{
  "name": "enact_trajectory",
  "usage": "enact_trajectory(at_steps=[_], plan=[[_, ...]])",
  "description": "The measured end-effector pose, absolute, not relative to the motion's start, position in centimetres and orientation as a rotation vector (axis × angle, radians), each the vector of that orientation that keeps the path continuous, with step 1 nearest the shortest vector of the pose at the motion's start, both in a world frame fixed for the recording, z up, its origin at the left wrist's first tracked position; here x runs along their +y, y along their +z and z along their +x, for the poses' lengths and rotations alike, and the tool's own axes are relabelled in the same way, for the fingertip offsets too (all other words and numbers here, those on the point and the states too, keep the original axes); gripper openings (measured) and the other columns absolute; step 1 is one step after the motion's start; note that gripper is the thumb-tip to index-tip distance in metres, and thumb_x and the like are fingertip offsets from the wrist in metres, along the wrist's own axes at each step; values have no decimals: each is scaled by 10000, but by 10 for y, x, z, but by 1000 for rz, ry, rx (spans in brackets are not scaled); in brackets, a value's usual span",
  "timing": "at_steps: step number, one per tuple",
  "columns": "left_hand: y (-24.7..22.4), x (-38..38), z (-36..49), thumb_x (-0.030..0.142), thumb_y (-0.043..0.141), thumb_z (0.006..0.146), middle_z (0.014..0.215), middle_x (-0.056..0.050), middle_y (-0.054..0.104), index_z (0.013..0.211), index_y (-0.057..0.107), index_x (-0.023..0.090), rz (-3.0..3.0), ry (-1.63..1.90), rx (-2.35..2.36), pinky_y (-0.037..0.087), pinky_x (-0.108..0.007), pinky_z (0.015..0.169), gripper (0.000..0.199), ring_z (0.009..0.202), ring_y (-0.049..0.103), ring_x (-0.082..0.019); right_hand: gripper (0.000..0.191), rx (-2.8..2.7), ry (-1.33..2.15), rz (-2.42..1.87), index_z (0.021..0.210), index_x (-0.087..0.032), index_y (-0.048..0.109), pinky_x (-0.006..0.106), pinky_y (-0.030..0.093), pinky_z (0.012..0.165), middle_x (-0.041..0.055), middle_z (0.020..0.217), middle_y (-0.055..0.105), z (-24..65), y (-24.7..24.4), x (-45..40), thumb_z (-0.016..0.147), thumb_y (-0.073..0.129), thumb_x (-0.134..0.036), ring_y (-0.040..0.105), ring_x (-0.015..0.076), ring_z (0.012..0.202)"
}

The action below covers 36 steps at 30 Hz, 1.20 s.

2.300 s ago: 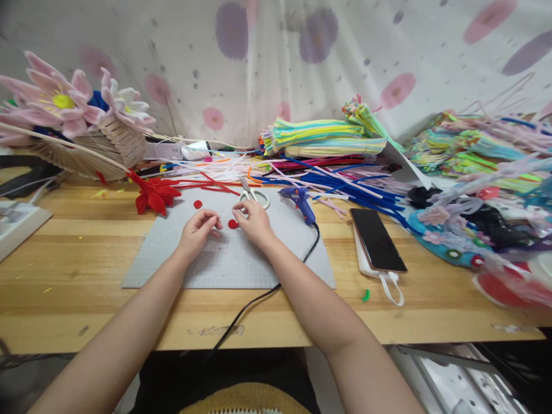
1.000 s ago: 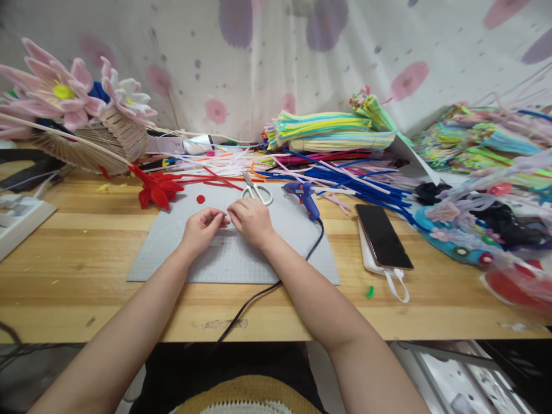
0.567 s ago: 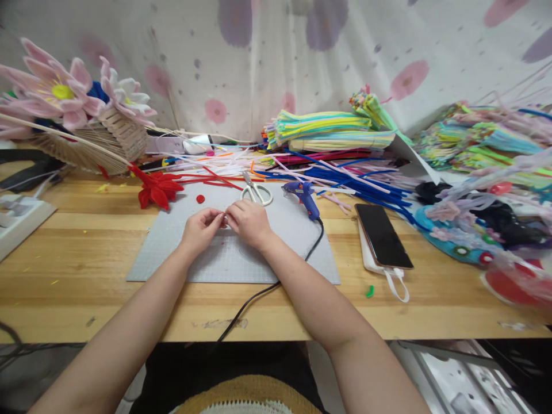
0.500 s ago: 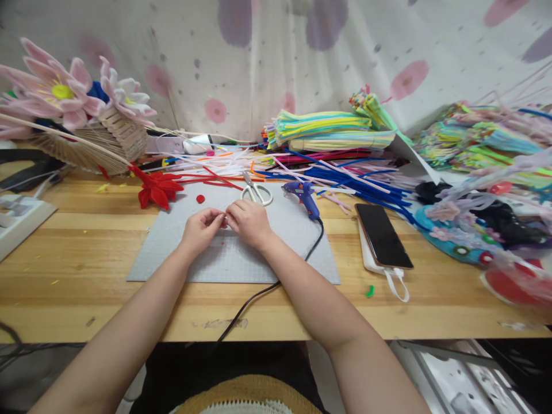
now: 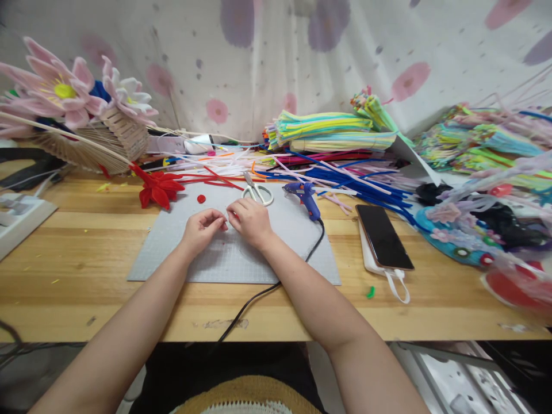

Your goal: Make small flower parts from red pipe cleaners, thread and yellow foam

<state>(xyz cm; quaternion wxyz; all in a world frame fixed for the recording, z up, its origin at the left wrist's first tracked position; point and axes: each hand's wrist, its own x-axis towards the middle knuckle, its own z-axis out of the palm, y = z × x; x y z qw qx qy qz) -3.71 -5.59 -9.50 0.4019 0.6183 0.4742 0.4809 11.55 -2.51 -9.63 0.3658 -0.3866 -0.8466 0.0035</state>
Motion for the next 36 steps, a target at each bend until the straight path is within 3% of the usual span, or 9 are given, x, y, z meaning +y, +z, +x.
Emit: enact_trajectory(at_steps=[12,18,22,26,29,33,36], plan=[[-90,-56,-41,254,546,685,545,12,550,655,544,160,1507,1347,1143,405,-231,535,99,517,502,-98,132,-1890,187,-1154,786,-185,605,257,387,641,39,770,621,139,-93,-8,800,483,-235,535,138,691],[-99,-47,-49,360,589,703,489,55,394,566,444,182,1492,1476,1524,331,-222,493,267,472,369,-78,253,-1757,431,-1395,529,-182,437,257,302,542,-7,536,465,162,-92,1,736,503,-313,420,118,551],[-99,-48,-50,400,520,761,485,44,416,547,439,186,1655,1288,1702,309,-242,506,314,474,374,-91,49,-1708,665,-1271,705,-188,524,243,332,552,-17,634,532,164,-95,4,670,509,-218,451,110,564],[-103,-47,-46,310,567,733,711,2,603,789,556,207,1820,1150,1751,402,-285,658,117,696,530,-154,168,-1692,721,-1340,836,-191,607,257,334,554,-31,529,496,162,-96,3,724,492,-240,445,117,512],[-107,-45,-43,209,582,712,875,-32,648,960,559,219,1972,1114,1695,403,-350,829,249,929,535,-205,215,-1808,691,-1327,919,-199,622,260,349,582,-20,595,546,159,-98,0,723,543,-241,477,117,553],[-110,-44,-41,167,580,711,940,-37,654,1040,541,224,2033,1099,1637,396,-384,897,335,992,522,-218,322,-2063,748,-1146,1011,-224,598,268,387,677,16,901,641,152,-107,-1,690,619,-229,526,125,715],[-110,-45,-40,137,595,689,963,-33,655,1067,526,219,2063,1108,1591,400,-391,912,393,1005,520,-217,326,-2121,838,-1091,1019,-226,591,267,382,674,2,831,637,147,-113,0,695,626,-238,505,116,684]])
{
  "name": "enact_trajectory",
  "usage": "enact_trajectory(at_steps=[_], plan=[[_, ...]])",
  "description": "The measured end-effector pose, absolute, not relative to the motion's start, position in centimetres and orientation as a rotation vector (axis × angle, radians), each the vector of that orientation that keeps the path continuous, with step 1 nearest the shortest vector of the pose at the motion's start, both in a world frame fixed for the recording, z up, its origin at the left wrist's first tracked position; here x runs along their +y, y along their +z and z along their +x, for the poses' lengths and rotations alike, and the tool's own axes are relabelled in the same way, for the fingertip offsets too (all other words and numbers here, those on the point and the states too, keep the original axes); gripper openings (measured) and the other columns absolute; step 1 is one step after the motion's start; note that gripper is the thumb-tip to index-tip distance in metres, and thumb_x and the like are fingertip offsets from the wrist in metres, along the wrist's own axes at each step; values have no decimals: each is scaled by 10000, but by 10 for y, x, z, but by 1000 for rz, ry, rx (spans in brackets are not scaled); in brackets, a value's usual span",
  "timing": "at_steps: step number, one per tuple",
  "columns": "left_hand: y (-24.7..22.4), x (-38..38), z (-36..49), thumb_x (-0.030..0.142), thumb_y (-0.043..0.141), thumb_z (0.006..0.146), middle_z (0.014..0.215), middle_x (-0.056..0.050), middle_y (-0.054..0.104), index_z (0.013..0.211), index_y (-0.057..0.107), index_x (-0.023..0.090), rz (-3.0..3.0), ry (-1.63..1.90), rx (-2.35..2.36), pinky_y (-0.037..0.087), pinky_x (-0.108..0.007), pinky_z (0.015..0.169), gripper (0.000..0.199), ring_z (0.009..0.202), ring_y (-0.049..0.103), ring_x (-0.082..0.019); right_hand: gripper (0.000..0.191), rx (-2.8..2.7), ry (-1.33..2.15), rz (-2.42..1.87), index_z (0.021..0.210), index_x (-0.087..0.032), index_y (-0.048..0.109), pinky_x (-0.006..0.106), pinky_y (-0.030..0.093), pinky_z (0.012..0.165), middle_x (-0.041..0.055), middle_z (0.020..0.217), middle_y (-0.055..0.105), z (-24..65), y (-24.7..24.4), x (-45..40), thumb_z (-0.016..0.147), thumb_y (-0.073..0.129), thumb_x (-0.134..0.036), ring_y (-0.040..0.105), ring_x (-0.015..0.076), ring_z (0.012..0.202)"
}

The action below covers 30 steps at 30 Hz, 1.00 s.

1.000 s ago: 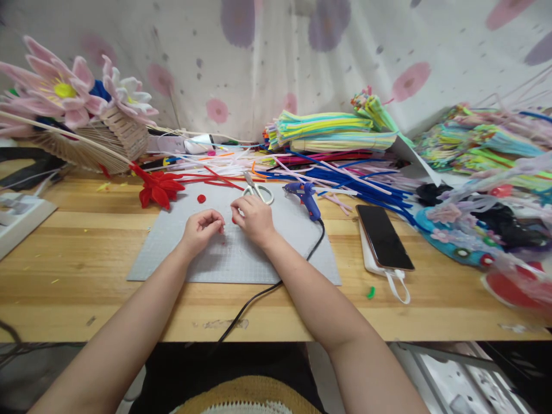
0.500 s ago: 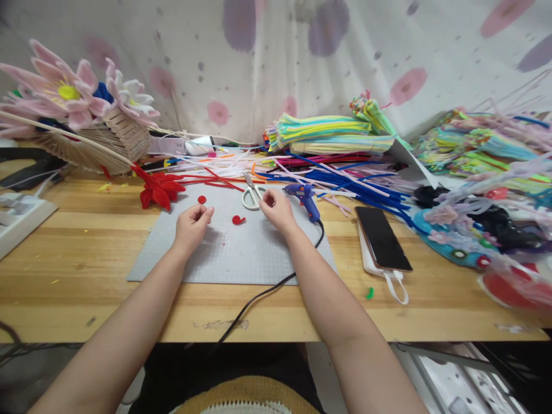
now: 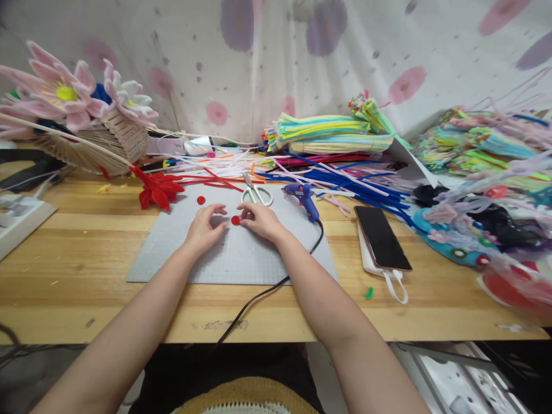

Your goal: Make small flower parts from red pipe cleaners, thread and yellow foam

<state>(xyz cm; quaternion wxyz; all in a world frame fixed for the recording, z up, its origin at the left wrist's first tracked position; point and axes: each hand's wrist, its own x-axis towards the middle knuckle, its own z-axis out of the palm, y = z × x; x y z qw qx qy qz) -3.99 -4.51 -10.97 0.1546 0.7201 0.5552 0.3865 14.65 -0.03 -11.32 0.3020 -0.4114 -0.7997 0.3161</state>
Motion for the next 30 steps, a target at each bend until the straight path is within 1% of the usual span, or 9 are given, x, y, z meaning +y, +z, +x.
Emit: enact_trajectory(at_steps=[3,7,10,14,19,22,25,28,30], plan=[[-109,-46,-40,109,598,671,987,-34,647,1091,511,215,2098,1135,1534,401,-393,925,442,1005,528,-206,323,-1981,1054,-1062,1006,-208,577,251,367,616,-21,712,592,143,-112,-1,689,626,-252,468,95,600],[-107,-48,-38,117,577,693,1016,-37,633,1118,493,217,2077,1234,1429,399,-405,944,444,1016,542,-188,336,-1629,1373,-935,944,-194,562,230,342,570,-31,691,563,140,-101,-4,640,660,-298,468,82,588],[-105,-49,-33,164,562,727,1033,-52,619,1123,478,207,1886,1393,1305,426,-386,930,407,1002,568,-165,266,-1435,1487,-894,837,-187,578,218,312,537,-33,671,562,137,-94,-8,617,673,-303,447,71,567],[-104,-49,-25,257,569,744,995,-75,626,1046,507,182,1470,1497,1187,489,-345,841,317,935,605,-157,208,-1245,1630,-885,708,-172,576,218,269,488,-35,607,546,129,-93,-12,588,680,-306,385,54,496],[-101,-51,-20,335,647,669,807,-46,650,955,551,156,1065,1410,1107,542,-326,664,351,792,640,-173,207,-1170,1667,-911,684,-171,581,220,260,474,-46,562,516,125,-96,-12,558,680,-302,378,57,489],[-97,-53,-20,359,637,680,766,-55,659,955,559,142,939,1363,1081,542,-304,576,359,718,649,-173,209,-1160,1627,-946,679,-169,584,220,241,463,-54,536,504,125,-98,-11,555,683,-306,363,54,471],[-94,-54,-20,367,642,681,763,-67,669,965,561,134,883,1334,1072,538,-288,534,376,689,652,-175,208,-1161,1596,-957,664,-163,587,216,234,459,-55,524,510,125,-99,-11,559,686,-312,357,47,455],[-93,-54,-20,338,699,628,778,-66,676,980,554,139,899,1326,1097,538,-284,531,430,724,657,-188,210,-1165,1588,-964,652,-161,579,212,231,452,-54,524,522,125,-98,-11,560,690,-314,349,40,440],[-93,-54,-19,350,701,626,779,-63,674,977,550,141,909,1326,1109,535,-283,523,435,728,657,-190,213,-1179,1585,-963,650,-164,574,211,230,447,-53,527,527,124,-99,-12,564,690,-320,350,40,437]])
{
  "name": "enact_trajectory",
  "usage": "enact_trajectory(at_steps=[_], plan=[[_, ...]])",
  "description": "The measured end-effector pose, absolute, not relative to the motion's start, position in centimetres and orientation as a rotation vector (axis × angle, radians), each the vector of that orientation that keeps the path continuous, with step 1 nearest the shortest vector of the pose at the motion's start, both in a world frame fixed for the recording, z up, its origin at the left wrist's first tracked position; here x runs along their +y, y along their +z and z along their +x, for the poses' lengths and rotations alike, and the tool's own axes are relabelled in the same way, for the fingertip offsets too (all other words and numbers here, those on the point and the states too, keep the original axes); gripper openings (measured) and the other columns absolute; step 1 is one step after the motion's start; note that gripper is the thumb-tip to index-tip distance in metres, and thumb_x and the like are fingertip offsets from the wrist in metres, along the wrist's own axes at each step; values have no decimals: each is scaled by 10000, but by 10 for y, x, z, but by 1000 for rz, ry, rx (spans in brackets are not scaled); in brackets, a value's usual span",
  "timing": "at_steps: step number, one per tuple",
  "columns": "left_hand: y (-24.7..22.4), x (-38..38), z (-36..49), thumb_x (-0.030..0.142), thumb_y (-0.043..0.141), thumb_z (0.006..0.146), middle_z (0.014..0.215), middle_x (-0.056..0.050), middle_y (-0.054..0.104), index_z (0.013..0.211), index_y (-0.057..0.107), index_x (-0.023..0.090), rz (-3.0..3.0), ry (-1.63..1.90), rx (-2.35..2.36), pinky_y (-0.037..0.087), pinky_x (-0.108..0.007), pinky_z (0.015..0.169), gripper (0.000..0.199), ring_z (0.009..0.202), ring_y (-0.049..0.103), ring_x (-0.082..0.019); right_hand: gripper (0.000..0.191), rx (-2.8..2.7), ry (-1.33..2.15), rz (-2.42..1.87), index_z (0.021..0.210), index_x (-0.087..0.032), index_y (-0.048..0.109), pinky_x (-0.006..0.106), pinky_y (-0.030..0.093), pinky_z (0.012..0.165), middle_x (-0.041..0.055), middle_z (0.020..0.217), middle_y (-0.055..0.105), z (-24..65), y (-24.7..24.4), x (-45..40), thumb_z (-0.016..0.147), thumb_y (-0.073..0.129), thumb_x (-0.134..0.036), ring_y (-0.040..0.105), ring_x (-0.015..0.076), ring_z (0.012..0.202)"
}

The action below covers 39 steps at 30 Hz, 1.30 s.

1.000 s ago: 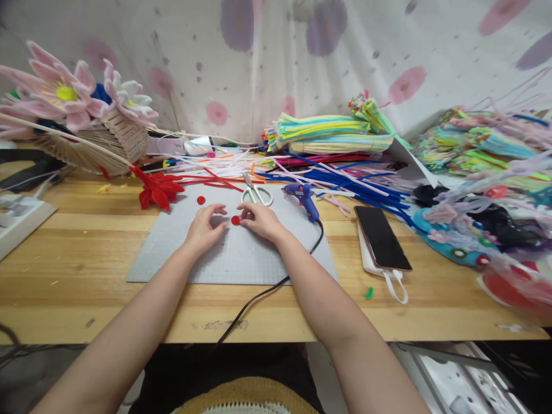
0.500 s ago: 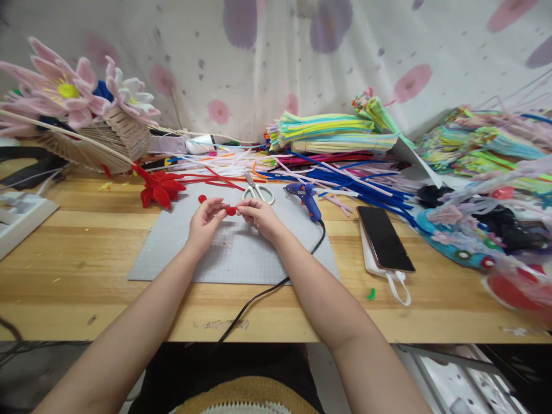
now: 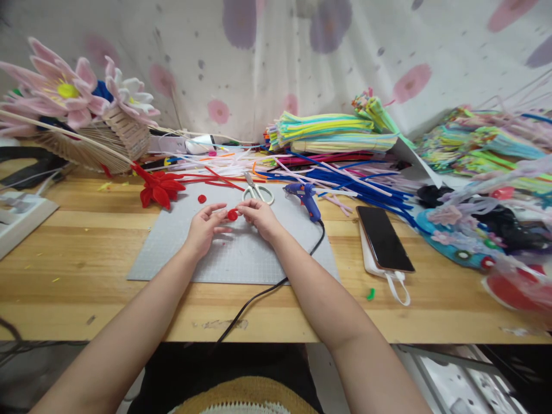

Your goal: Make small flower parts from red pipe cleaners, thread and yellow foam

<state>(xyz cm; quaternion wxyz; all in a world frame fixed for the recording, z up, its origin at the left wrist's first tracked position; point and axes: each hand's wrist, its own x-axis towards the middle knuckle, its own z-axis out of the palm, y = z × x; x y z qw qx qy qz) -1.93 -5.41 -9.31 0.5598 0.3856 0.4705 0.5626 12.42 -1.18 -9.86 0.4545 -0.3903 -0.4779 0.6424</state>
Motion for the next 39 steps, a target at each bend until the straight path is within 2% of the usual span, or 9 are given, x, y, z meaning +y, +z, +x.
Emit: enact_trajectory(at_steps=[4,8,14,20,25,30,33,37,39], plan=[[-96,-52,-20,393,604,716,743,-59,663,929,548,131,866,1350,1121,524,-271,497,342,675,654,-171,222,-1205,1577,-963,670,-168,580,213,239,440,-42,560,554,124,-101,-11,573,690,-335,354,44,445],[-97,-51,-20,305,602,712,721,-48,667,946,525,137,861,1414,1163,516,-253,516,298,667,657,-161,219,-1223,1556,-966,672,-166,588,215,231,434,-34,569,568,124,-103,-9,580,685,-339,346,44,440],[-94,-54,-19,288,688,617,753,-65,679,959,559,124,960,1375,1160,533,-288,582,400,742,662,-195,213,-1237,1523,-973,669,-173,586,218,231,435,-35,572,567,123,-103,-9,585,683,-343,339,46,443],[-96,-54,-14,227,754,531,797,-70,684,1033,515,135,937,1301,1154,526,-284,583,564,739,663,-197,229,-1212,1510,-977,674,-172,579,218,242,438,-35,574,570,122,-103,-8,577,688,-349,340,46,445],[-100,-50,-16,246,707,601,843,-77,681,1010,502,147,994,1393,1244,519,-277,578,468,755,661,-194,229,-1298,1500,-958,707,-179,579,210,252,439,-34,614,574,121,-99,-12,593,686,-346,361,49,467],[-96,-57,-23,180,577,722,933,-48,676,1026,518,201,1522,1507,1450,511,-274,710,310,910,633,-163,266,-1361,1570,-891,771,-190,588,201,268,448,-43,620,547,122,-97,-16,611,689,-377,392,53,486],[-92,-62,-23,132,514,747,990,-37,660,1057,516,223,1722,1496,1441,506,-276,752,323,954,616,-151,259,-1362,1612,-857,760,-193,581,203,268,452,-54,571,507,123,-96,-17,622,685,-386,387,55,477],[-94,-59,-23,137,508,737,1100,-68,616,1127,458,227,1592,1535,1352,520,-271,690,403,975,606,-167,258,-1385,1511,-881,719,-190,570,211,282,465,-41,594,535,124,-96,-15,602,703,-378,393,59,487],[-97,-55,-23,194,532,730,1064,-86,619,1088,460,203,1399,1552,1300,527,-276,643,365,931,618,-179,257,-1412,1431,-890,716,-188,571,218,306,488,-29,624,560,125,-97,-13,609,700,-383,416,66,508]])
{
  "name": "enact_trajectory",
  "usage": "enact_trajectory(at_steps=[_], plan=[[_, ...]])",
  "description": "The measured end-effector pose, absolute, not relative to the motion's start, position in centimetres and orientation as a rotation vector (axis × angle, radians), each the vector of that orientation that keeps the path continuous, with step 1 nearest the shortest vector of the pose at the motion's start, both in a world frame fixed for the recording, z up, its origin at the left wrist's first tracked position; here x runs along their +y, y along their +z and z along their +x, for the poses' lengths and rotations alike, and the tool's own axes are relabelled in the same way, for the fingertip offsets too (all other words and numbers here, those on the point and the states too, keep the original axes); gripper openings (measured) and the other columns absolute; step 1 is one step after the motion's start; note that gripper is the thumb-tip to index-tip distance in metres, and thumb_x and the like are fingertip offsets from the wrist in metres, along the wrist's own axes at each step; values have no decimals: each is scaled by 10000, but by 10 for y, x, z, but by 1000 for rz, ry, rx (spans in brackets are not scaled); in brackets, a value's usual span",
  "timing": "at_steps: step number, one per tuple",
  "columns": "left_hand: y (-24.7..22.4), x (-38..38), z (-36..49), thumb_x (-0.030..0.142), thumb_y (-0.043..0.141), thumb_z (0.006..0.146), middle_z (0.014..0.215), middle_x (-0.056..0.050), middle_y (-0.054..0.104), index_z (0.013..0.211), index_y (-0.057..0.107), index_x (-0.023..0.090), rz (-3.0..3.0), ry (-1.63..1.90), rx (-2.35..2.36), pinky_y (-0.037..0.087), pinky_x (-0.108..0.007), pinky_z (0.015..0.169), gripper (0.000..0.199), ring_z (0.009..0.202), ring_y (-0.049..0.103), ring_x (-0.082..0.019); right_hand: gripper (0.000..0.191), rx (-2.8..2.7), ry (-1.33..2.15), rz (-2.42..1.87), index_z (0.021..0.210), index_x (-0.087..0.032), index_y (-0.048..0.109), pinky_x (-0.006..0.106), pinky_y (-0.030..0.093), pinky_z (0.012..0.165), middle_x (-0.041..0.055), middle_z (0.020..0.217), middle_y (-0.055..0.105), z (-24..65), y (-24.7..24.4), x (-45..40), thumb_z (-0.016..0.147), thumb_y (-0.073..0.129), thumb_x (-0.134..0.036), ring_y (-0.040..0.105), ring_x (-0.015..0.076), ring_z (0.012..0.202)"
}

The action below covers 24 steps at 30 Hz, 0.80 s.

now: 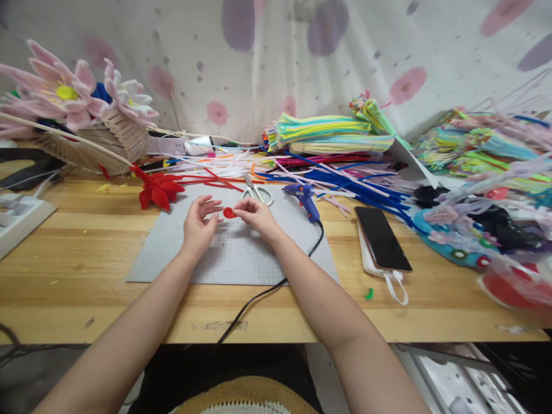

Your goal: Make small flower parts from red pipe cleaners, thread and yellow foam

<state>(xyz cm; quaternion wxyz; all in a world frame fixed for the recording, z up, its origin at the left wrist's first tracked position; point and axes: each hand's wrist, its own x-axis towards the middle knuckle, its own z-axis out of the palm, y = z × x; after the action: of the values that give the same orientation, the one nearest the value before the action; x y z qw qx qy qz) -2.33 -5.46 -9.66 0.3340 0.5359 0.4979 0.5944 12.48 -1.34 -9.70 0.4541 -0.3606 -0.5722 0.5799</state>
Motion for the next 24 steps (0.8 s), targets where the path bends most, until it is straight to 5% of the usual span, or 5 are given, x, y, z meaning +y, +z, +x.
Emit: enact_trajectory(at_steps=[8,24], plan=[[-97,-49,-24,332,728,533,690,5,600,908,504,158,1007,1443,1262,472,-236,521,471,645,604,-136,243,-1617,1263,-884,736,-180,573,277,424,654,13,723,605,121,-100,-14,673,662,-396,558,122,669],[-93,-49,-22,269,775,459,657,33,599,828,433,170,829,1470,1177,454,-211,491,513,558,566,-93,351,-1421,1443,-768,751,-190,470,252,420,643,-39,689,567,119,-103,-12,592,743,-341,544,86,626]])
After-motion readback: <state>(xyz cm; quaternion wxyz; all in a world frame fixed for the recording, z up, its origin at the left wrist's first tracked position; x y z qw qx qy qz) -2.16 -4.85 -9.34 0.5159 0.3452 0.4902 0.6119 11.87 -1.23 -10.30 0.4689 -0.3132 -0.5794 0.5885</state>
